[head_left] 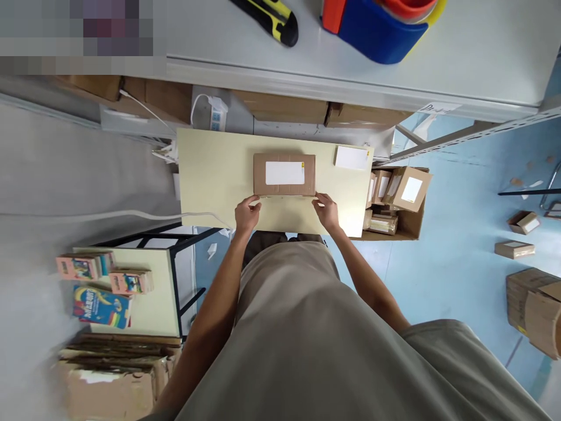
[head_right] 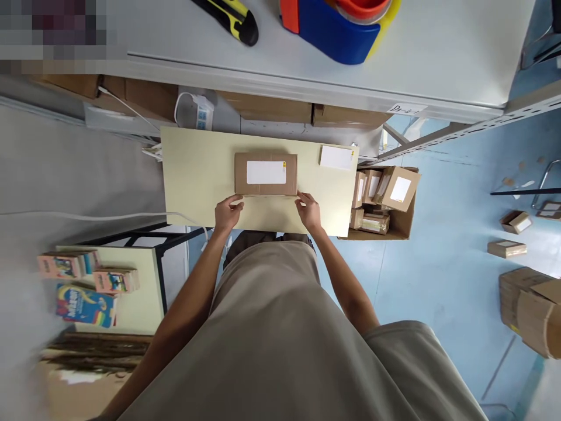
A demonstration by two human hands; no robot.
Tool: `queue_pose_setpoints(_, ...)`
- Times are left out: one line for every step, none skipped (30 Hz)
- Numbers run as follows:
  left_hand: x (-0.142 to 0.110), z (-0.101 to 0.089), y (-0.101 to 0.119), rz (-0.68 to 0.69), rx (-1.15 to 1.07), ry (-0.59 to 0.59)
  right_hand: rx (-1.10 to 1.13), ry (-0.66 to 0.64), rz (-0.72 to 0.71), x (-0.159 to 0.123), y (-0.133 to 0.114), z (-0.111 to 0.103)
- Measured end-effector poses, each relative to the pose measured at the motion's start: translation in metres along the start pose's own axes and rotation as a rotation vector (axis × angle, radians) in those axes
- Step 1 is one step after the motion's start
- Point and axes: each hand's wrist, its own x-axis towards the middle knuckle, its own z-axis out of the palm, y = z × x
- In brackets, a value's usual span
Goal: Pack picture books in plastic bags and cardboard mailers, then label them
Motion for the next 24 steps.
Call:
queue_pose_setpoints(-0.002, 0.000, 0.001, 0.006, 0.005, 0.038, -0.010, -0.011, 0.010, 0.000, 0.002, -0.002)
queue_pose_setpoints(-0.004, 0.000, 0.004, 0.026, 0.011, 0.099, -0.017, -0.010, 0.020, 0.001, 0.004, -0.007)
queue_pose_setpoints(-0.006, 0.000, 0.010, 0.058, 0.013, 0.168, -0.024, 0.004, 0.031, 0.003, 0.007, -0.012)
queue_pose_setpoints(-0.008, 0.000, 0.019, 0.099, 0.009, 0.225, -0.034, 0.036, 0.042, 0.007, 0.010, -0.019)
queue_pose_setpoints(-0.009, 0.000, 0.030, 0.142, -0.003, 0.252, -0.046, 0.084, 0.054, 0.012, 0.014, -0.028)
queue_pose_setpoints(-0.009, 0.003, 0.043, 0.185, -0.022, 0.239, -0.061, 0.143, 0.067, 0.020, 0.018, -0.038)
queue_pose_setpoints(-0.009, 0.007, 0.058, 0.224, -0.046, 0.193, -0.079, 0.207, 0.083, 0.029, 0.023, -0.048)
queue_pose_setpoints(-0.008, 0.015, 0.075, 0.262, -0.073, 0.125, -0.099, 0.272, 0.102, 0.039, 0.028, -0.059)
queue_pose_setpoints(-0.007, 0.026, 0.092, 0.302, -0.101, 0.048, -0.122, 0.334, 0.125, 0.050, 0.034, -0.070)
queue_pose_setpoints(-0.005, 0.041, 0.109, 0.344, -0.131, -0.025, -0.145, 0.394, 0.152, 0.061, 0.040, -0.079)
queue_pose_setpoints(-0.002, 0.059, 0.125, 0.388, -0.161, -0.097, -0.165, 0.451, 0.185, 0.072, 0.046, -0.088)
queue_pose_setpoints(0.002, 0.080, 0.140, 0.426, -0.186, -0.157, -0.179, 0.503, 0.221, 0.083, 0.051, -0.095)
queue_pose_setpoints(0.007, 0.104, 0.153, 0.454, -0.205, -0.216, -0.185, 0.547, 0.259, 0.092, 0.056, -0.099)
queue_pose_setpoints(0.013, 0.128, 0.164, 0.457, -0.219, -0.264, -0.185, 0.581, 0.294, 0.101, 0.060, -0.103)
queue_pose_setpoints(0.020, 0.153, 0.172, 0.431, -0.224, -0.300, -0.179, 0.603, 0.322, 0.109, 0.064, -0.104)
queue_pose_setpoints(0.028, 0.177, 0.178, 0.383, -0.214, -0.324, -0.169, 0.614, 0.341, 0.116, 0.067, -0.104)
queue_pose_setpoints(0.037, 0.199, 0.182, 0.327, -0.194, -0.335, -0.158, 0.619, 0.350, 0.121, 0.070, -0.103)
queue_pose_setpoints(0.045, 0.218, 0.183, 0.283, -0.172, -0.330, -0.148, 0.622, 0.352, 0.125, 0.073, -0.102)
queue_pose_setpoints(0.054, 0.233, 0.183, 0.257, -0.154, -0.320, -0.140, 0.625, 0.348, 0.128, 0.075, -0.100)
queue_pose_setpoints(0.061, 0.245, 0.182, 0.242, -0.140, -0.307, -0.134, 0.628, 0.341, 0.130, 0.077, -0.098)
queue_pose_setpoints(0.068, 0.253, 0.179, 0.239, -0.133, -0.294, -0.130, 0.630, 0.332, 0.131, 0.078, -0.096)
queue_pose_setpoints(0.073, 0.259, 0.176, 0.243, -0.132, -0.284, -0.127, 0.629, 0.324, 0.132, 0.080, -0.095)
queue_pose_setpoints(0.077, 0.262, 0.174, 0.248, -0.135, -0.280, -0.126, 0.624, 0.317, 0.132, 0.081, -0.094)
queue_pose_setpoints(0.079, 0.264, 0.171, 0.249, -0.137, -0.278, -0.124, 0.615, 0.310, 0.132, 0.082, -0.093)
